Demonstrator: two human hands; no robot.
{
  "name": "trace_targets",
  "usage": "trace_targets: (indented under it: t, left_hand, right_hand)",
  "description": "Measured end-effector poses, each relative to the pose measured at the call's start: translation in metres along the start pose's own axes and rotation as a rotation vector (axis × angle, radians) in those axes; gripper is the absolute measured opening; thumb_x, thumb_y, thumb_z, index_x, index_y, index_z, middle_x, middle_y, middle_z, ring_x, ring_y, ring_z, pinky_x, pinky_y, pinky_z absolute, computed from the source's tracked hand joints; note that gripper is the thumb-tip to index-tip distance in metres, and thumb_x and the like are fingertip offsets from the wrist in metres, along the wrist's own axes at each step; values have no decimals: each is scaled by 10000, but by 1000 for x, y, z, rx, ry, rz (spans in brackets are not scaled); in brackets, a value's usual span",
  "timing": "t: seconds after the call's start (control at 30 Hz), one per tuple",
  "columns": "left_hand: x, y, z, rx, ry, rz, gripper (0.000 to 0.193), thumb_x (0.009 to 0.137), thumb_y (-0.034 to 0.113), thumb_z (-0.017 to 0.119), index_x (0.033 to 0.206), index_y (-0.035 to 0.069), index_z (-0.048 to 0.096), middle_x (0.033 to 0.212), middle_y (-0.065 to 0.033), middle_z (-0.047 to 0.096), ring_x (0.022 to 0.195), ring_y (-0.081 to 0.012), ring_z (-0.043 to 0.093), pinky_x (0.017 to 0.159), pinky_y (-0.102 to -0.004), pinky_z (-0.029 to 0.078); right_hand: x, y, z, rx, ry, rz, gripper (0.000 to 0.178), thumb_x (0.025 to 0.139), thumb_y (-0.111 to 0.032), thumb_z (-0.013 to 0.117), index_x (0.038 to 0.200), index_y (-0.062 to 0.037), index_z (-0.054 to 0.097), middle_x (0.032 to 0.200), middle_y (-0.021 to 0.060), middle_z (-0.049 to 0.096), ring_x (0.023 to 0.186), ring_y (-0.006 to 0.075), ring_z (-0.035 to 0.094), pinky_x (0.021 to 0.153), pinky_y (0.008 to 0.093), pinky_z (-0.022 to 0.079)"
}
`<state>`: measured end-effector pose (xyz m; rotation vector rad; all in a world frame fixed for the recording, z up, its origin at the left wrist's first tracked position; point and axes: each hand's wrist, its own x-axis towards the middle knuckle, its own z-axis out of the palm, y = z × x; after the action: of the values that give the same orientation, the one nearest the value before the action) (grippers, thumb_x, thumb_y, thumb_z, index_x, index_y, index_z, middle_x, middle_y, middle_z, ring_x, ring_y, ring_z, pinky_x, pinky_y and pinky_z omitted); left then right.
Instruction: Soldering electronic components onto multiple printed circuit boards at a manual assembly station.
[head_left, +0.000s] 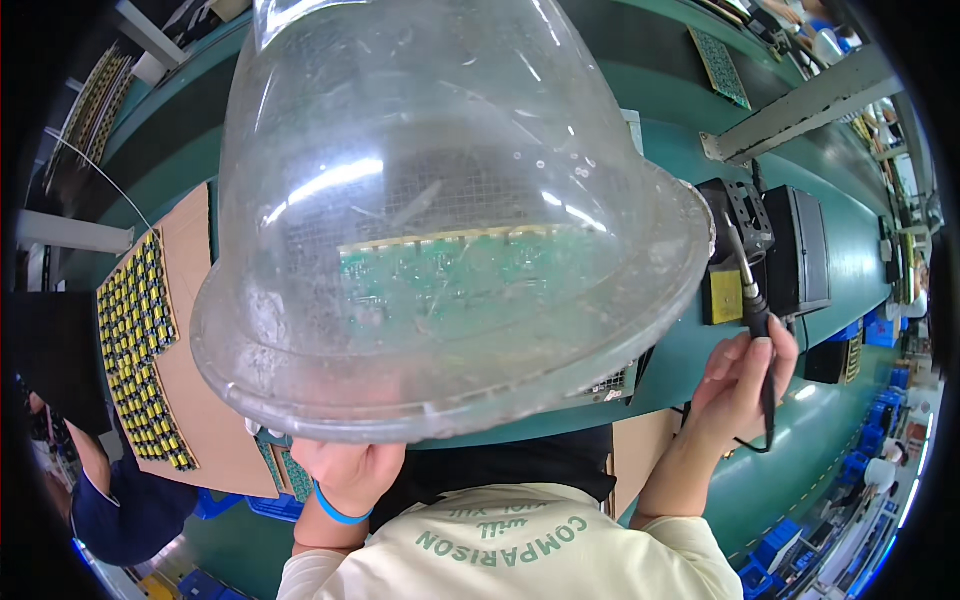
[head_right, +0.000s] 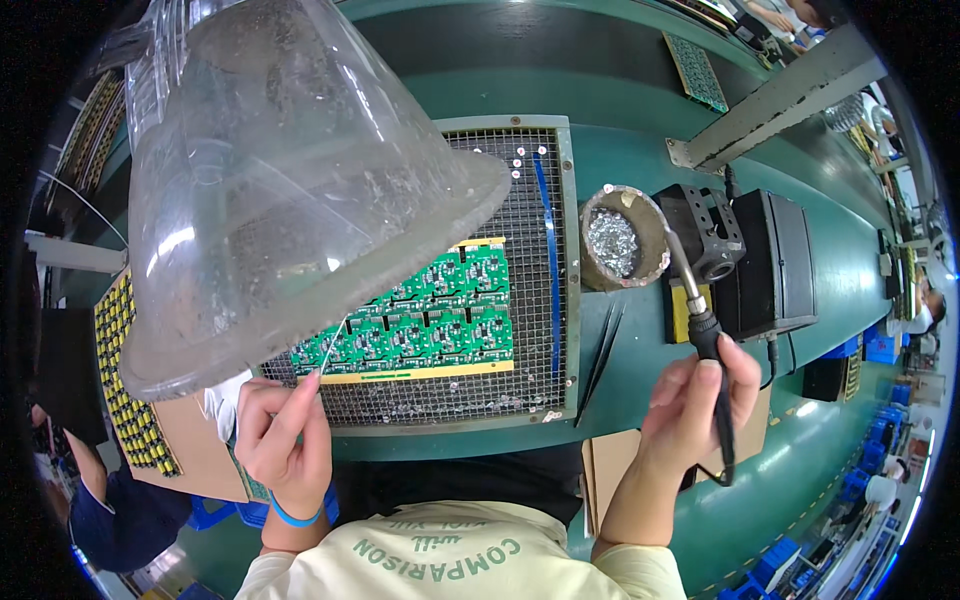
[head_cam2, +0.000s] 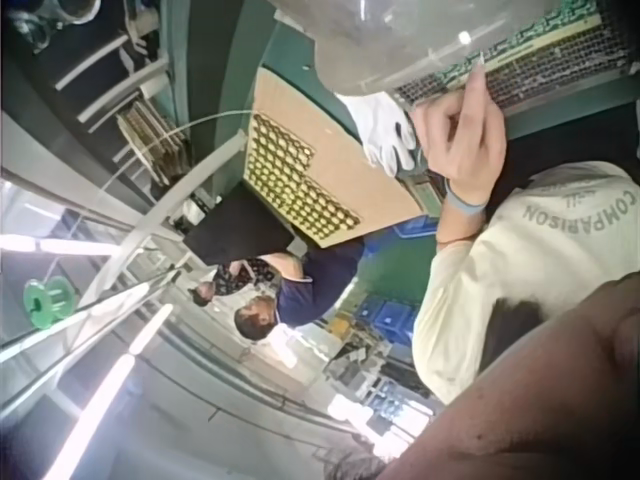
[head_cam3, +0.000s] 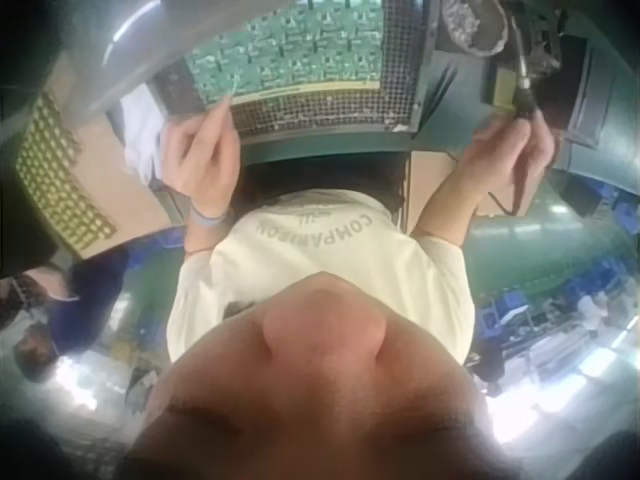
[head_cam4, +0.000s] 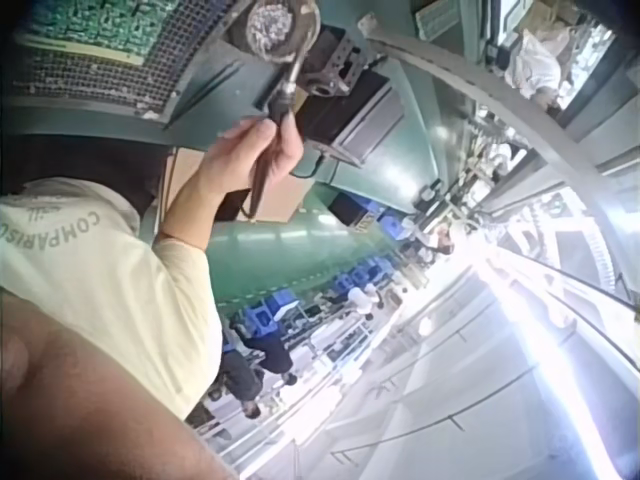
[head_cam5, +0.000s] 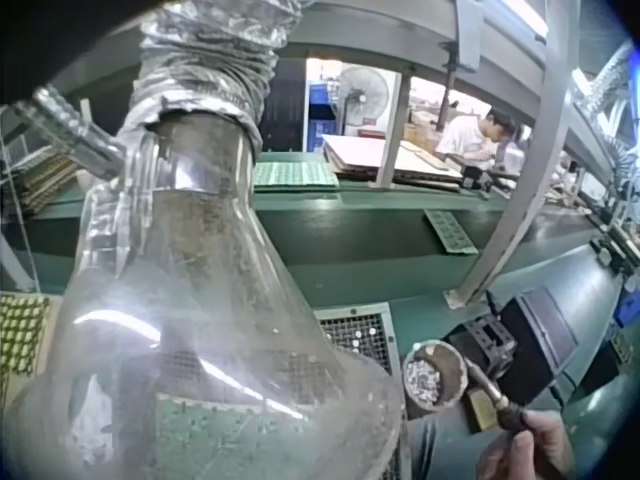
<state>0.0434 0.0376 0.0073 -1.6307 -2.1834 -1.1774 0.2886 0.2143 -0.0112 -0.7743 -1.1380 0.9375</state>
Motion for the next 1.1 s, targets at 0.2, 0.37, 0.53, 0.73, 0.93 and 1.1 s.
trace_targets:
  t: [0.2, 0.37, 0.53, 0.73, 0.93, 1.1]
  left_hand:
    - [7, 5, 2, -14, -7, 20, 346, 643, -124, 627, 948, 26, 694, 670, -41, 499, 619, -197, 455, 613, -305, 408]
    - [21, 19, 24, -140, -110, 89, 409, 611, -106, 658, 980, 66, 703, 692, -18, 493, 637, -185, 456, 575, -289, 381]
    - [22, 20, 32, -131, -114, 103, 438, 603, -104, 650, 997, 80, 706, 684, -10, 479, 636, -172, 449, 565, -281, 370]
    - [23, 22, 32, -132, -131, 107, 442, 603, -102, 647, 1003, 77, 705, 683, -6, 480, 634, -169, 446, 566, -280, 370]
    - [23, 22, 32, -135, -131, 95, 443, 597, -103, 649, 1000, 73, 705, 681, -10, 477, 638, -170, 449, 563, -281, 370]
    - [20, 20, 25, -136, -77, 78, 438, 598, -123, 641, 992, 58, 702, 683, -17, 478, 628, -177, 448, 560, -283, 372]
  right_hand:
    - [-6, 1, -10, -298, 2, 150, 176, 838, 13, 588, 1009, 54, 604, 689, 73, 589, 468, 69, 491, 404, 159, 371]
    - [0, -25, 27, -287, -165, 107, 120, 812, 23, 599, 928, 45, 626, 711, 69, 605, 466, 46, 500, 416, 142, 353]
    - [6, -30, 53, -345, -338, 110, 116, 773, 37, 660, 889, 41, 651, 741, 48, 633, 553, 33, 529, 513, 147, 380]
    - [11, -32, 57, -398, -399, 117, 102, 770, 26, 676, 870, 31, 661, 718, 24, 633, 589, 22, 508, 546, 148, 384]
    - [15, -38, 63, -439, -432, 129, 105, 768, 27, 678, 871, 35, 659, 723, 23, 632, 595, 22, 505, 564, 143, 383]
    - [16, -40, 59, -408, -409, 169, 95, 770, 26, 676, 860, 41, 652, 700, 29, 620, 562, 18, 492, 524, 138, 352]
